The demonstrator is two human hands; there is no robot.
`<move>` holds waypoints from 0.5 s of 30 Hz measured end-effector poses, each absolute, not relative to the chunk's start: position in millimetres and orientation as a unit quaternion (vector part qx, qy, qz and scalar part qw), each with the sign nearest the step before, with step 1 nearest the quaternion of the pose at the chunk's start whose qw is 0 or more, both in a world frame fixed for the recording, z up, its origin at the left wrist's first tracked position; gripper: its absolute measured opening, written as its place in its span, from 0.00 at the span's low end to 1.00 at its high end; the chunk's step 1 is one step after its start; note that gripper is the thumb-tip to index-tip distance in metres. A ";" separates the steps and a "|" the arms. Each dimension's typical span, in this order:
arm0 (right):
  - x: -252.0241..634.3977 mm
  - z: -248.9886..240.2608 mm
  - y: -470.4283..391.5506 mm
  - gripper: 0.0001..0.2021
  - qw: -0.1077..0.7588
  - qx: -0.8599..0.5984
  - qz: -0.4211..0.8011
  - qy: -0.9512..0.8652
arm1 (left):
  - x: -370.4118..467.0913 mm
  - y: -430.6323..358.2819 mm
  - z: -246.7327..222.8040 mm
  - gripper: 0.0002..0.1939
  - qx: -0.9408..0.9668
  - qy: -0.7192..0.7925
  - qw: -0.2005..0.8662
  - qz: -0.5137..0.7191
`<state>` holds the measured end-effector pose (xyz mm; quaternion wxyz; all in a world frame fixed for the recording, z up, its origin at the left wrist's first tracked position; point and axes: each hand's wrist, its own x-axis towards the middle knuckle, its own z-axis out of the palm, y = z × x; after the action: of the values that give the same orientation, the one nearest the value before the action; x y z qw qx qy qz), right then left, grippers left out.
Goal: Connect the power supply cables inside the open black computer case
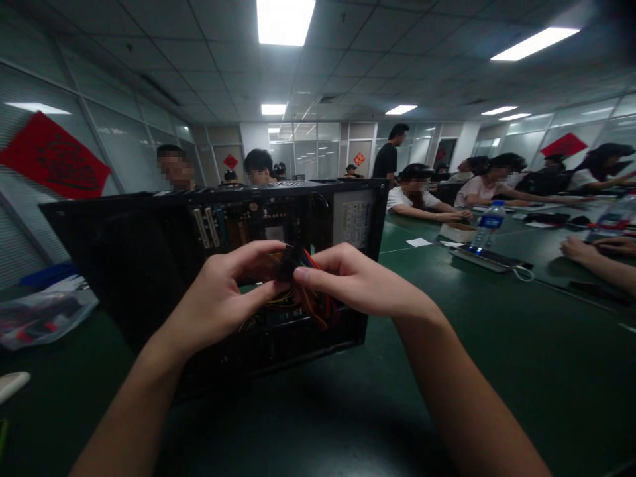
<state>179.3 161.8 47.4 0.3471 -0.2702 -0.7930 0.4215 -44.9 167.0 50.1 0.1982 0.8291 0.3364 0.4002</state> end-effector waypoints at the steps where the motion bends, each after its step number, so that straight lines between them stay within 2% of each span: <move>1: 179.2 47.1 162.2 0.23 0.358 -0.270 0.419 -0.789 | -44.0 166.7 50.3 0.26 0.829 0.337 0.190 0.405; 11: 173.7 43.9 165.9 0.22 0.439 -0.265 0.423 -0.747 | -45.7 162.1 53.9 0.23 0.828 0.346 0.117 0.424; 15: 167.7 43.3 165.1 0.22 0.441 -0.260 0.432 -0.743 | -46.6 160.6 55.4 0.24 0.838 0.337 0.092 0.420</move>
<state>167.7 165.1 43.3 0.4409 -0.2599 -0.7427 0.4319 -46.6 160.6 55.4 0.0918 0.8380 0.3367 0.4195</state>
